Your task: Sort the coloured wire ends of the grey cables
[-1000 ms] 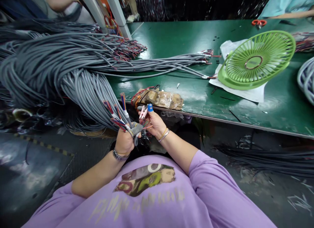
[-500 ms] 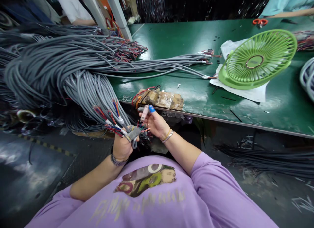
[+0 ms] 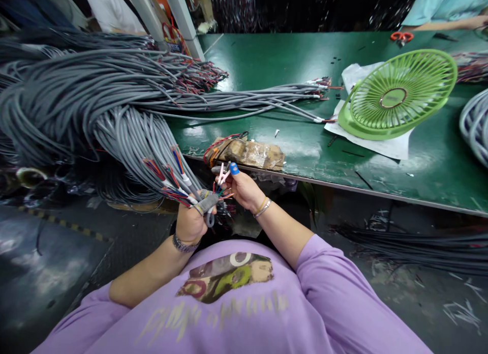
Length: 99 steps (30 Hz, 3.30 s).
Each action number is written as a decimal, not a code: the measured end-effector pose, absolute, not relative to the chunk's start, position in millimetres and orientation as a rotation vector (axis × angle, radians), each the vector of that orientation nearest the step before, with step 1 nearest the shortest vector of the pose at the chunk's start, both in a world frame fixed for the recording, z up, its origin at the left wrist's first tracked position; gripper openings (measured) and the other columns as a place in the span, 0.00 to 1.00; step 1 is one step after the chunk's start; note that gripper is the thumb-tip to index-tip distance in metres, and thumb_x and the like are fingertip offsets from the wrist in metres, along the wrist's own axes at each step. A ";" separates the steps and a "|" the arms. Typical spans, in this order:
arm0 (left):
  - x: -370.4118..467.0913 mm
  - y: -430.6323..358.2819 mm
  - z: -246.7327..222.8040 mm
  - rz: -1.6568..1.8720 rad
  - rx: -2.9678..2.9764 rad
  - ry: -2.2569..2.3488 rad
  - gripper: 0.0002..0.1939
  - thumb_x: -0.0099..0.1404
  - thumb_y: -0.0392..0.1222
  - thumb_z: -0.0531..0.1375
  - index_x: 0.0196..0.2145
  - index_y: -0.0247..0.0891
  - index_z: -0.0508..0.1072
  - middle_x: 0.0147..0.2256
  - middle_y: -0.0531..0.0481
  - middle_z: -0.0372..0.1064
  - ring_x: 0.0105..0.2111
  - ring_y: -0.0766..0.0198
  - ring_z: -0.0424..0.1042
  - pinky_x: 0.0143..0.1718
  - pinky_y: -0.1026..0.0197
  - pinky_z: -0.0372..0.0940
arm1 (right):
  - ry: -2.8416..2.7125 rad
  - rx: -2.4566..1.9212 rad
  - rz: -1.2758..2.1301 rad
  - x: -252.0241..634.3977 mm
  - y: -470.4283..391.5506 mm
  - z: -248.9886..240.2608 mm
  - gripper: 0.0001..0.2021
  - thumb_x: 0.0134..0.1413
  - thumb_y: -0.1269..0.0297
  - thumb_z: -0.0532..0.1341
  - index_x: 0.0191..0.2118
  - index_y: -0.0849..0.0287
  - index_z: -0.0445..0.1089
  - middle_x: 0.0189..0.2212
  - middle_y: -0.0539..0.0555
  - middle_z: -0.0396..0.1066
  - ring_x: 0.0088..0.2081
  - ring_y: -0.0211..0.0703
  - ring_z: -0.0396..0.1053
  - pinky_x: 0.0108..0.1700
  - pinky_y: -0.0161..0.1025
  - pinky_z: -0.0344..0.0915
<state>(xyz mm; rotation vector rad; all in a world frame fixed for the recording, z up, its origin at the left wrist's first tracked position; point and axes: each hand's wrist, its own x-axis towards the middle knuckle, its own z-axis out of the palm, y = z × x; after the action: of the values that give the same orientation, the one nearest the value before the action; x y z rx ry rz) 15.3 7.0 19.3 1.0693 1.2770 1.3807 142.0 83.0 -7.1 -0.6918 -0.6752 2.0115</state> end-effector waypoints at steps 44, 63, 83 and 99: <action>26.4 17.0 10.2 1.494 1.037 1.339 0.14 0.55 0.44 0.66 0.19 0.36 0.69 0.15 0.56 0.64 0.16 0.72 0.60 0.18 0.67 0.54 | -0.465 -0.548 1.979 128.5 80.2 -9.8 0.24 0.55 0.40 0.59 0.31 0.60 0.72 0.24 0.51 0.72 0.23 0.35 0.63 0.27 0.33 0.64; 18.2 13.8 -8.5 1.481 1.100 1.399 0.12 0.55 0.45 0.66 0.22 0.37 0.71 0.16 0.56 0.66 0.16 0.70 0.61 0.19 0.66 0.55 | -0.221 -0.641 2.012 121.3 81.5 6.7 0.21 0.52 0.43 0.64 0.28 0.59 0.67 0.23 0.49 0.72 0.24 0.36 0.67 0.31 0.35 0.68; 5.9 1.9 -1.4 1.286 1.353 1.415 0.17 0.59 0.49 0.65 0.19 0.37 0.70 0.17 0.53 0.66 0.17 0.69 0.62 0.20 0.65 0.58 | -0.987 -0.610 2.248 179.5 72.1 -6.3 0.29 0.37 0.44 0.72 0.40 0.62 0.73 0.35 0.55 0.74 0.34 0.39 0.71 0.35 0.37 0.69; 4.9 2.7 6.7 1.207 1.413 1.378 0.14 0.58 0.44 0.65 0.19 0.37 0.71 0.17 0.54 0.66 0.18 0.69 0.63 0.22 0.65 0.59 | -0.811 -0.913 1.897 154.8 52.3 4.4 0.19 0.29 0.56 0.75 0.23 0.62 0.69 0.19 0.46 0.67 0.22 0.31 0.61 0.27 0.32 0.61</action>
<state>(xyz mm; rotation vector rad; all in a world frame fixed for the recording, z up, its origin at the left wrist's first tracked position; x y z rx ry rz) 4.9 2.7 6.7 1.4127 1.3782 1.2075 154.8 52.3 4.4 -0.9131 -0.8106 1.8968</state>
